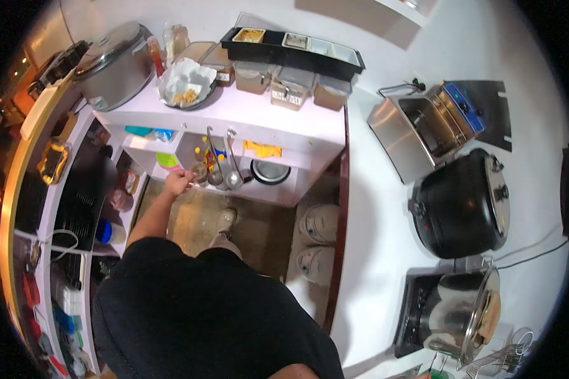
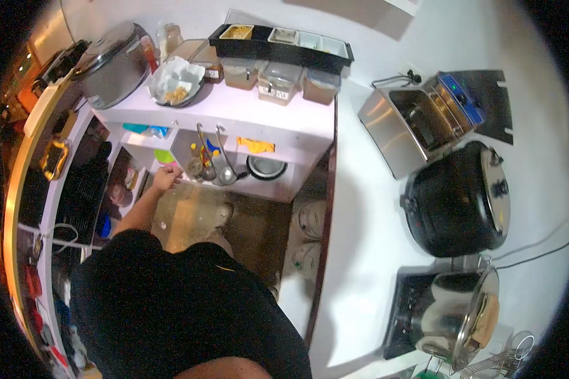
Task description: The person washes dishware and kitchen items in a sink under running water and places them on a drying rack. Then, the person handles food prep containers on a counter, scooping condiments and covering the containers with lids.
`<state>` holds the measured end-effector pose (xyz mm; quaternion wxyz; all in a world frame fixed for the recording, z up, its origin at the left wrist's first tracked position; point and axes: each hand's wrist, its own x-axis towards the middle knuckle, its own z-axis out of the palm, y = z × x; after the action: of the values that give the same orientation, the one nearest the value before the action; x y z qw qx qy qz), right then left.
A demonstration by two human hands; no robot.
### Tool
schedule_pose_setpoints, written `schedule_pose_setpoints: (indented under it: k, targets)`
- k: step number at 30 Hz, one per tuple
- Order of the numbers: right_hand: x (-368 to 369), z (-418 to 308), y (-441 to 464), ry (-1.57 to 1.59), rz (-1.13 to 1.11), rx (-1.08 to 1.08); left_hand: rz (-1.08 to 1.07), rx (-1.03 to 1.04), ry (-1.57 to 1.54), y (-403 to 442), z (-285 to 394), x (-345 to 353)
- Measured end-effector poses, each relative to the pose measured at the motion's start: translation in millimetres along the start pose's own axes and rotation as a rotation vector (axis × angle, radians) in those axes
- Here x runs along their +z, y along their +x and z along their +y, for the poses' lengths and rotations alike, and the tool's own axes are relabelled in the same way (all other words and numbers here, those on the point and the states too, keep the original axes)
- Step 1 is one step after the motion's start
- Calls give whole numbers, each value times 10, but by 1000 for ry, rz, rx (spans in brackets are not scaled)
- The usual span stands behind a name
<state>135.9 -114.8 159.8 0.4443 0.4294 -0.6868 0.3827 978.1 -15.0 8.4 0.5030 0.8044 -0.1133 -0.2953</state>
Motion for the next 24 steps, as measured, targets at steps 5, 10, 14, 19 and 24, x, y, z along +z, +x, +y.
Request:
schedule_pose_setpoints:
  k: [5, 10, 14, 19, 24]
  targets:
    - [176, -3401, -672, 810, -659, 70, -64, 29, -859, 1127, 820, -172]
    - [-316, -6409, -648, 1225, -938, -338, -62, -27, -951, 1891, 1052, -611]
    - [-263, -7960, -317, 1383, -907, -533, 23, -81, -781, 1842, 1118, -821]
    - [373, -10152, -237, 1497, -561, -926, -21, -175, -782, 1789, 1144, -1122]
    - [916, -11403, -536, 1104, -844, -1267, 52, -199, -242, 1503, 985, -1547]
